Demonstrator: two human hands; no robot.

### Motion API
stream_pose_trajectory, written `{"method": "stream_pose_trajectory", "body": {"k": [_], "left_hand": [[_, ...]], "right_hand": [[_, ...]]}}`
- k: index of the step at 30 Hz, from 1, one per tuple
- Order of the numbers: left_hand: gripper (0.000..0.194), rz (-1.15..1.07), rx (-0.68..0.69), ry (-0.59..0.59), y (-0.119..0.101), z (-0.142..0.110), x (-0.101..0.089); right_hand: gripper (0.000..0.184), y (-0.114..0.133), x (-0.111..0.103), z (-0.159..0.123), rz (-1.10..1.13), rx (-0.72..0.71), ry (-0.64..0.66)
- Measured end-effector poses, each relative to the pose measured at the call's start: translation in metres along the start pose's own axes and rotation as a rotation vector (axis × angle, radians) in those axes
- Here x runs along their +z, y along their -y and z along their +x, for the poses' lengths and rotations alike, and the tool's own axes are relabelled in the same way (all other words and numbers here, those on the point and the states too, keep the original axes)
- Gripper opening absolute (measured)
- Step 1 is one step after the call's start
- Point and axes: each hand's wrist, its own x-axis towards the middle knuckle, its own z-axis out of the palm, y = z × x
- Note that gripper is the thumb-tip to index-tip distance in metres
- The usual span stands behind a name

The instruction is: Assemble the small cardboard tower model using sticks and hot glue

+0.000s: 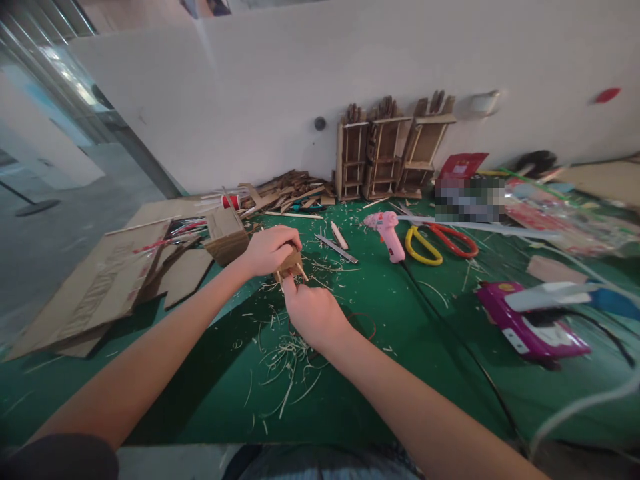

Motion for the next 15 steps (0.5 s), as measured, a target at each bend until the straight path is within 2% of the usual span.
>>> {"method": "stream_pose_trajectory", "body": {"k": [15], "left_hand": [[0.018, 0.006, 0.0, -0.015, -0.0014, -0.0006, 0.0007]], "right_hand": [[0.041, 0.0004, -0.0035, 0.0001, -0.019, 0.011, 0.036]]}}
